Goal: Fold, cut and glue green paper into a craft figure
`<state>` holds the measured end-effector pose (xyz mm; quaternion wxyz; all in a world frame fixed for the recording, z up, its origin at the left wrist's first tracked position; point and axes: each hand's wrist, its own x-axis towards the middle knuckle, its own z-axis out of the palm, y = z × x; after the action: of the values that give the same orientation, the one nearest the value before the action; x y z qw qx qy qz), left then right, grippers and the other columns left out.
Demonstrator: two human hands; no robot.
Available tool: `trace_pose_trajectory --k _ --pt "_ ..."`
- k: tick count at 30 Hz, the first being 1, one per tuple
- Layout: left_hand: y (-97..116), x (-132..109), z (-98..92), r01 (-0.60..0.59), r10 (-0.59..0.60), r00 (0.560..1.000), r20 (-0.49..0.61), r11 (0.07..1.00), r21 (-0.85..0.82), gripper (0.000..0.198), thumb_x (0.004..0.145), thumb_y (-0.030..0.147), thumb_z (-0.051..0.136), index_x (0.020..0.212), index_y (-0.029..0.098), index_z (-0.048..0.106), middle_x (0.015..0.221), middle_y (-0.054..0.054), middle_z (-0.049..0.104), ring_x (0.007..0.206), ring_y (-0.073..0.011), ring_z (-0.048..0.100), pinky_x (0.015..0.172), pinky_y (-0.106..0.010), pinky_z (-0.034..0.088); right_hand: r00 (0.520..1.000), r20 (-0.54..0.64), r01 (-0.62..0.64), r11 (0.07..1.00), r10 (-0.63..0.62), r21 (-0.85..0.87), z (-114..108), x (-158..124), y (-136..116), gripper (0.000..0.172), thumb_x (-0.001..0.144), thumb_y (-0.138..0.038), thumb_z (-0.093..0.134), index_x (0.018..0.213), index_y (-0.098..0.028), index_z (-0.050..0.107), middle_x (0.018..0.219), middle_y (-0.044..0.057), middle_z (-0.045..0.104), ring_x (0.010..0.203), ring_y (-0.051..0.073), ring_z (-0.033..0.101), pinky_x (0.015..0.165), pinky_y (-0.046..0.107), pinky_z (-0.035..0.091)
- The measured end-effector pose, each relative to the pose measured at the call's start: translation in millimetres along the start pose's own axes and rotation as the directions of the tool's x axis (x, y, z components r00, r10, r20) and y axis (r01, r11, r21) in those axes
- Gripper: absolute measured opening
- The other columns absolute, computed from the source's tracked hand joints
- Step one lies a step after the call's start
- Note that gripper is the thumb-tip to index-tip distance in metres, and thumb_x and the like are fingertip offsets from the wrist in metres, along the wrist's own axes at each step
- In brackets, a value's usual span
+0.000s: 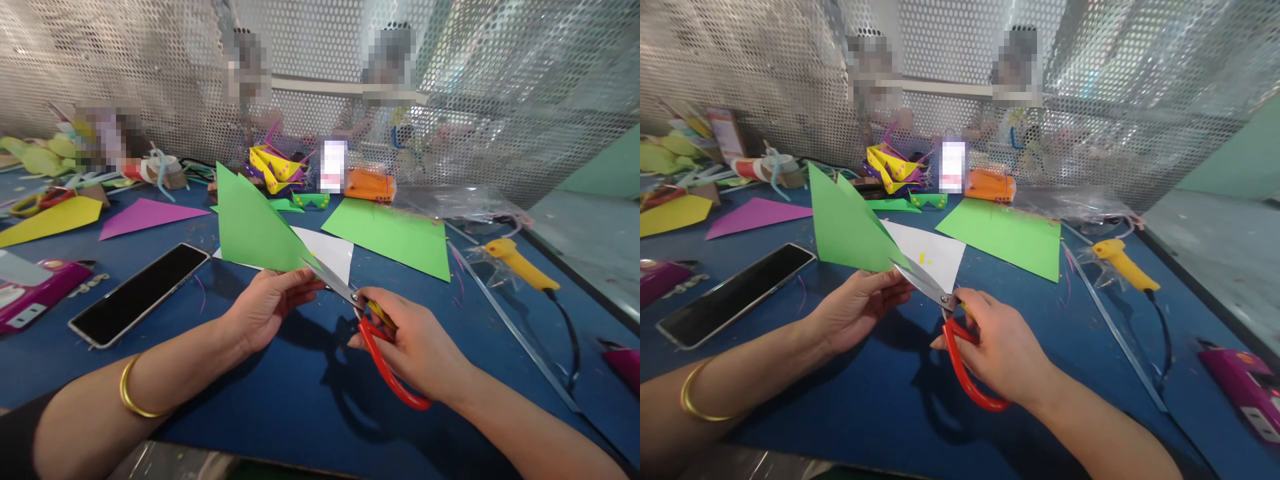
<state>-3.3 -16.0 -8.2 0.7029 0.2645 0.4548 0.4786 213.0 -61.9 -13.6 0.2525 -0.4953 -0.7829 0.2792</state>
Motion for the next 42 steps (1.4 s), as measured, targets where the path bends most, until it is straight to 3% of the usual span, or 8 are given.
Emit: trace_pose_trajectory --k 8,17,30,35,42 --pt "0 1 -0.3 0.008 -0.008 1.0 -0.003 1.0 0.008 0.006 0.076 0.009 0.073 0.075 0.013 0.077 0.076 -0.008 0.078 0.066 -0.0144 0.072 0.062 -0.02 0.056 1.0 0.014 0.0 0.997 -0.001 0.075 4 -2 1 0.032 0.09 -0.037 0.058 0.117 -0.02 0.057 0.082 0.002 0.063 0.067 0.015 0.067 0.061 0.026 0.052" --pt "0 1 -1.5 0.013 -0.013 1.0 0.014 1.0 0.006 0.004 0.073 0.01 0.075 0.075 0.012 0.077 0.075 -0.007 0.078 0.067 -0.0148 0.072 0.061 -0.019 0.056 0.997 -0.032 0.065 0.996 -0.067 -0.058 7 -3 3 0.039 0.089 -0.048 0.061 0.115 -0.019 0.058 0.08 0.002 0.064 0.064 0.015 0.057 0.06 0.029 0.048" --pt "3 1 -0.3 0.01 -0.009 1.0 0.023 0.999 -0.038 0.009 0.073 0.014 0.075 0.082 0.012 0.075 0.077 -0.007 0.077 0.069 -0.0171 0.072 0.062 -0.024 0.057 0.993 -0.075 0.082 0.991 -0.09 -0.101 7 -1 4 0.03 0.092 -0.043 0.056 0.111 -0.019 0.06 0.077 0.002 0.062 0.063 0.015 0.057 0.058 0.027 0.048" --pt "9 6 -0.1 -0.126 0.102 0.988 -0.117 0.967 -0.22 0.009 0.078 0.009 0.07 0.086 0.014 0.071 0.079 -0.003 0.076 0.064 -0.0133 0.07 0.06 -0.024 0.059 0.994 -0.066 0.077 0.993 -0.083 -0.09 6 -1 5 0.03 0.091 -0.039 0.058 0.113 -0.019 0.06 0.078 0.002 0.062 0.064 0.015 0.057 0.06 0.027 0.048" --pt "10 8 2.9 -0.142 0.095 0.973 -0.212 0.966 -0.217 0.011 0.079 0.002 0.068 0.078 0.013 0.069 0.074 -0.002 0.075 0.058 -0.0109 0.068 0.053 -0.019 0.057 0.997 -0.072 -0.013 1.0 0.012 -0.012 10 -2 2 0.028 0.087 -0.035 0.064 0.111 -0.022 0.061 0.076 -0.001 0.063 0.062 0.014 0.061 0.059 0.027 0.049"
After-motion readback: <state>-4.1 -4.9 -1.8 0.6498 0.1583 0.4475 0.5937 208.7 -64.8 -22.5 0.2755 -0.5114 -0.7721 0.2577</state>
